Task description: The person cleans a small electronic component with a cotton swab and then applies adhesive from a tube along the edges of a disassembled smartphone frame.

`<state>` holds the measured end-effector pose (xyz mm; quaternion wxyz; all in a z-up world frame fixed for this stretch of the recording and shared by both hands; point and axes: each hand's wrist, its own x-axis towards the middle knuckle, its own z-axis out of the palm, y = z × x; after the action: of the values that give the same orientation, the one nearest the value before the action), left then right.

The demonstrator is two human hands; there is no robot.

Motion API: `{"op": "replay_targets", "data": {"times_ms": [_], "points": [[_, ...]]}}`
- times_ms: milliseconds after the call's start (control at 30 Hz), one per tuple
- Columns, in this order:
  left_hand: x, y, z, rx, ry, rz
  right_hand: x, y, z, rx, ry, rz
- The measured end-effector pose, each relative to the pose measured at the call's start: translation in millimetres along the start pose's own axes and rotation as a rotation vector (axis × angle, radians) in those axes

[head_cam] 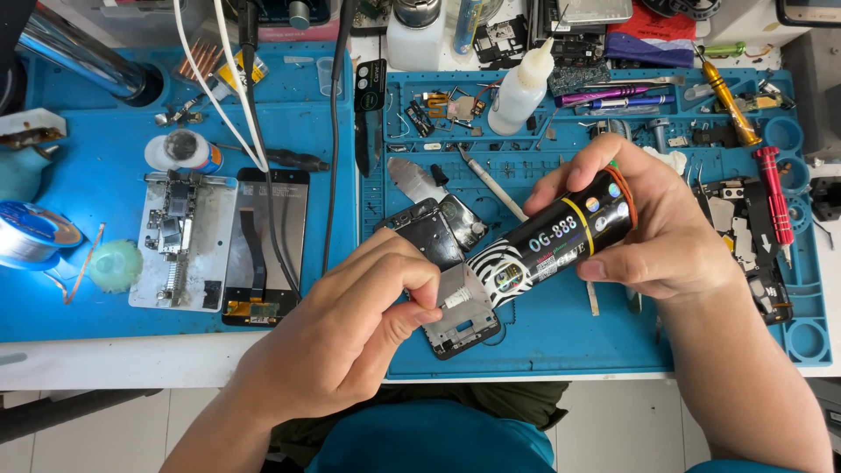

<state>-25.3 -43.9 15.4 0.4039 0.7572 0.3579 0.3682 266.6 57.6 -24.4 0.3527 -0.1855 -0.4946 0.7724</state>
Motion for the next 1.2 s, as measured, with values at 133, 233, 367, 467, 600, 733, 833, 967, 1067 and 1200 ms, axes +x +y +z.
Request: {"op": "replay_targets", "data": {"times_ms": [133,233,367,467,600,733,833,967,1067,1200], "points": [[-4.4,1.4,0.3,-0.009,0.088,0.016,-0.6,-0.6,0.0,-0.01,0.0,-0.006],[-5.3,2.5,0.2,0.001,0.183,0.014,-1.0,-0.8,-0.3,0.02,0.004,-0.005],[-6.1,-4.2,3.2,0.222,0.294,0.09,1.0,-0.8,-1.0,0.113,0.015,-0.014],[-8.4,-19.3,7.7,0.51,0.284,0.073,2.9,-3.3,0.4,0.221,0.082,-0.015],[-7.5,-50.9,24.7,1.036,0.044,-0.154,5.4,-7.6,2.6,0.454,0.134,0.001],[-6.6,-57.5,42.5,1.205,-0.024,-0.22,10.6,-8.8,8.9,0.481,0.172,0.016],[-2.7,-55.7,44.8,1.248,-0.02,-0.236,10.5,-7.1,8.9,0.502,0.171,0.027],[4.4,-50.6,42.4,1.205,-0.002,-0.276,10.8,-5.6,9.0,0.468,0.234,0.053],[6.5,-46.9,37.2,0.982,0.065,-0.286,10.3,-4.0,9.4,0.426,0.244,0.059],[1.6,-36.8,25.6,0.376,0.2,-0.382,9.0,-2.3,8.2,0.329,0.229,0.074]]}}
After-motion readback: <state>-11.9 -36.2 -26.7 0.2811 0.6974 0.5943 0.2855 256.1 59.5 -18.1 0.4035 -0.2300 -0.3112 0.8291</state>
